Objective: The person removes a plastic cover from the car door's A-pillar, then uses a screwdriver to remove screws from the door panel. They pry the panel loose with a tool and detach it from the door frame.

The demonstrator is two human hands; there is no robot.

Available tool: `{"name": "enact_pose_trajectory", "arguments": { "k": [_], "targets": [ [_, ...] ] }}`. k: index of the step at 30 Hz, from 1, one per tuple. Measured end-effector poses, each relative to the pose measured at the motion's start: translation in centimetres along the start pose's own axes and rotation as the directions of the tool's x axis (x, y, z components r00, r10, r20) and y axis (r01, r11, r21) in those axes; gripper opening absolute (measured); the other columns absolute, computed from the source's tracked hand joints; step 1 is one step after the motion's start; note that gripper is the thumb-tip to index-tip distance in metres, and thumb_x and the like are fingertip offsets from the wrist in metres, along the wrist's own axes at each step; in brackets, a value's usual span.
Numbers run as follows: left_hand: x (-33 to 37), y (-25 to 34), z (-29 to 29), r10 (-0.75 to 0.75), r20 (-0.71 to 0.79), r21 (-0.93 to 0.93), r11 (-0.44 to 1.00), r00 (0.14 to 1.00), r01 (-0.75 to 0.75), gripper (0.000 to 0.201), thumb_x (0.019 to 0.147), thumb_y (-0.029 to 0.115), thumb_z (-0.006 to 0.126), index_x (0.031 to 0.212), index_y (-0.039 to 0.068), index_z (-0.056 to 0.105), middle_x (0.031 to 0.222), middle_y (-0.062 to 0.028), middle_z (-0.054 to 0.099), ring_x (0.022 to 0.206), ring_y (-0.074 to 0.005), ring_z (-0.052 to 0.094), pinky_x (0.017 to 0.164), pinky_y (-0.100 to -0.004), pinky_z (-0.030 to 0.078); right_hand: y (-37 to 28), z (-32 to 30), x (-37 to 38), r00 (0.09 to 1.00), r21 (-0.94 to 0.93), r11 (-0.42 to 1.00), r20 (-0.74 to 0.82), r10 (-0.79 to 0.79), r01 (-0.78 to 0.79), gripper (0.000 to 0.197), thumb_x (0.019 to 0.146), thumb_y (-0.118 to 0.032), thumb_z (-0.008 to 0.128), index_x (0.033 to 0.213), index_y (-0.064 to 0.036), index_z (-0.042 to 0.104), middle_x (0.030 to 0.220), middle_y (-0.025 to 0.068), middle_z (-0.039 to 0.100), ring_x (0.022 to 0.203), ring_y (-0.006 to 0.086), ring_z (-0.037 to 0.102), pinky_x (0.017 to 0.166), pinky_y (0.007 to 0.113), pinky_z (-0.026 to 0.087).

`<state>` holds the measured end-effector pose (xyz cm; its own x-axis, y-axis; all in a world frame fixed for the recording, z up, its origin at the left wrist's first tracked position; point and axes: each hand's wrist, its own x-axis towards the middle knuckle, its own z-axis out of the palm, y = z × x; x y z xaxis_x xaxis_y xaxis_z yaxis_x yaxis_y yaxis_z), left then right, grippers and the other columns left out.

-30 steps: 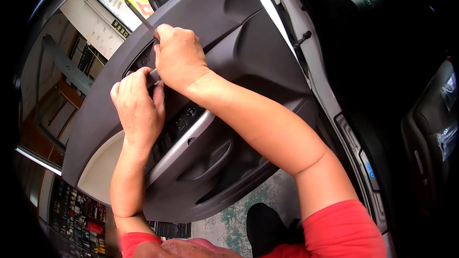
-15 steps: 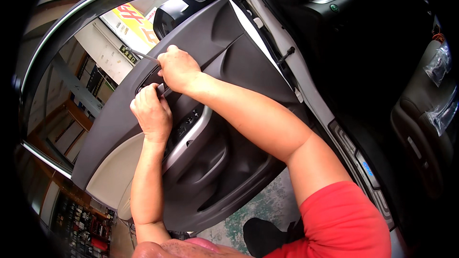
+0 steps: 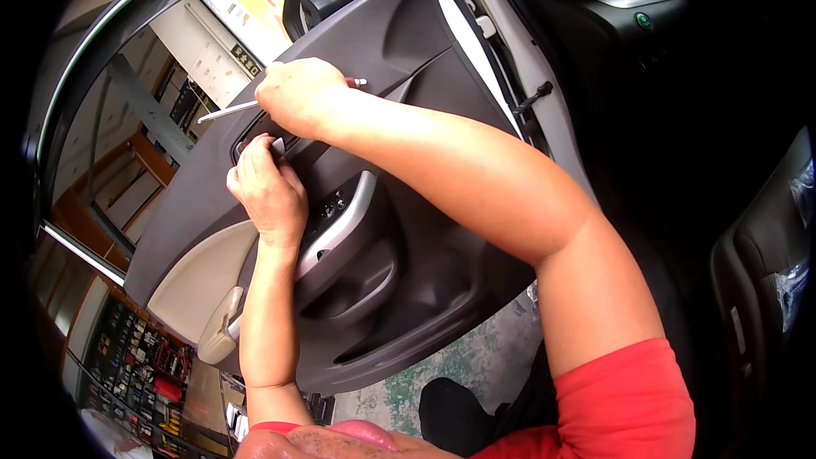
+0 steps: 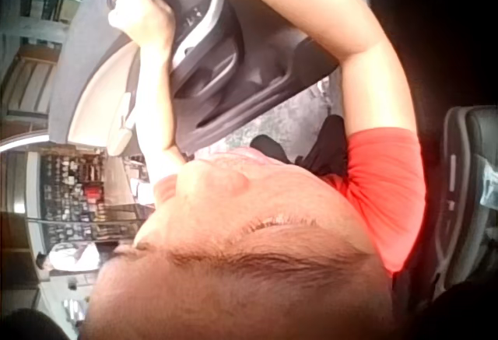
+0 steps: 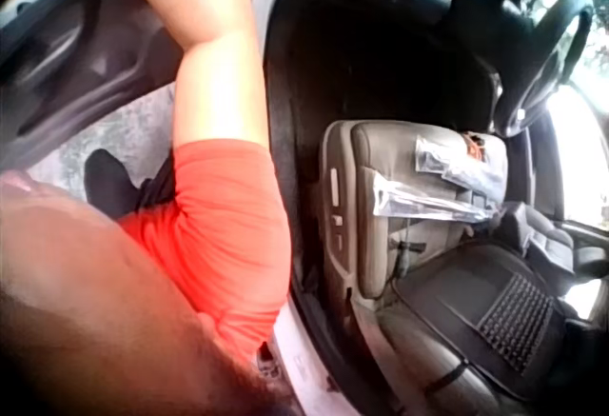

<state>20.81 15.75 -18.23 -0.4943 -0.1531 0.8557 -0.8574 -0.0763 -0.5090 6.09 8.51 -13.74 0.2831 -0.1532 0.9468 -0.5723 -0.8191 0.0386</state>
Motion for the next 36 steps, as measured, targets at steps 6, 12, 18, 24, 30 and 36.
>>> {"name": "enact_pose_trajectory", "arguments": {
  "k": [6,12,18,24,30,36],
  "targets": [
    [0.3,0.5,0.1,0.021,-0.035,0.164,0.986,0.999,-0.015,0.029,0.082,0.004,0.059,0.111,0.005,0.057,0.119,-0.0126,0.063,0.119,-0.0331,0.055,0.098,-0.0472,0.035,0.9,0.6,-0.4,0.997,-0.022,0.997,-0.026,-0.069,0.069,0.018,0.083,-0.021,0.069,0.092,-0.0069,0.065,0.092,0.0116,0.061,0.084,0.0286,0.069,0.071,0.039,0.056],
    [0.2,0.2,0.2,-0.003,0.013,0.168,0.986,1.000,0.001,0.029,0.083,0.007,0.060,0.112,0.004,0.057,0.123,-0.0142,0.062,0.122,-0.0344,0.052,0.099,-0.0481,0.035,-0.9,0.7,0.1,0.986,0.091,0.985,-0.063,0.153,-0.147,0.031,0.080,-0.026,0.075,0.098,-0.0056,0.060,0.091,0.0134,0.063,0.086,0.0315,0.068,0.074,0.041,0.055],
    [0.3,0.4,0.0,-0.016,-0.007,0.193,0.981,1.000,0.017,0.029,0.083,0.009,0.062,0.112,0.007,0.058,0.121,-0.0106,0.062,0.121,-0.0314,0.053,0.097,-0.0457,0.035,-0.7,-0.9,1.7,0.983,0.124,0.976,0.048,0.177,-0.181,0.031,0.076,-0.022,0.077,0.095,-0.0019,0.064,0.093,0.0166,0.067,0.091,0.0342,0.067,0.078,0.043,0.053],
    [0.6,0.5,-0.5,-0.017,0.028,0.184,0.983,0.999,0.011,0.030,0.082,0.007,0.062,0.112,0.010,0.060,0.108,-0.0063,0.063,0.111,-0.0273,0.056,0.092,-0.0437,0.038,0.2,0.0,2.3,0.990,0.109,0.984,0.020,0.140,-0.141,0.028,0.075,-0.014,0.076,0.098,-0.0014,0.066,0.094,0.0173,0.068,0.094,0.0332,0.067,0.080,0.043,0.053],
    [0.8,-1.5,-1.8,-0.026,0.128,-0.177,0.983,0.991,0.048,0.033,0.075,-0.002,0.060,0.108,0.004,0.060,0.095,-0.0109,0.062,0.093,-0.0288,0.059,0.088,-0.0408,0.043,-0.1,-1.5,1.6,0.985,0.146,0.978,0.101,0.137,-0.151,0.031,0.075,-0.010,0.073,0.103,-0.0013,0.064,0.097,0.0174,0.068,0.086,0.0321,0.071,0.073,0.039,0.057],
    [0.9,-1.8,-2.1,-0.048,0.167,-0.201,0.976,0.985,0.081,0.031,0.075,-0.002,0.061,0.105,0.003,0.061,0.094,-0.0116,0.062,0.091,-0.0300,0.059,0.086,-0.0405,0.044,-2.0,0.4,1.8,0.967,0.001,0.968,-0.036,0.251,-0.251,0.035,0.087,-0.014,0.063,0.118,-0.0010,0.054,0.104,0.0185,0.067,0.086,0.0295,0.073,0.066,0.038,0.059]
  ]
}}
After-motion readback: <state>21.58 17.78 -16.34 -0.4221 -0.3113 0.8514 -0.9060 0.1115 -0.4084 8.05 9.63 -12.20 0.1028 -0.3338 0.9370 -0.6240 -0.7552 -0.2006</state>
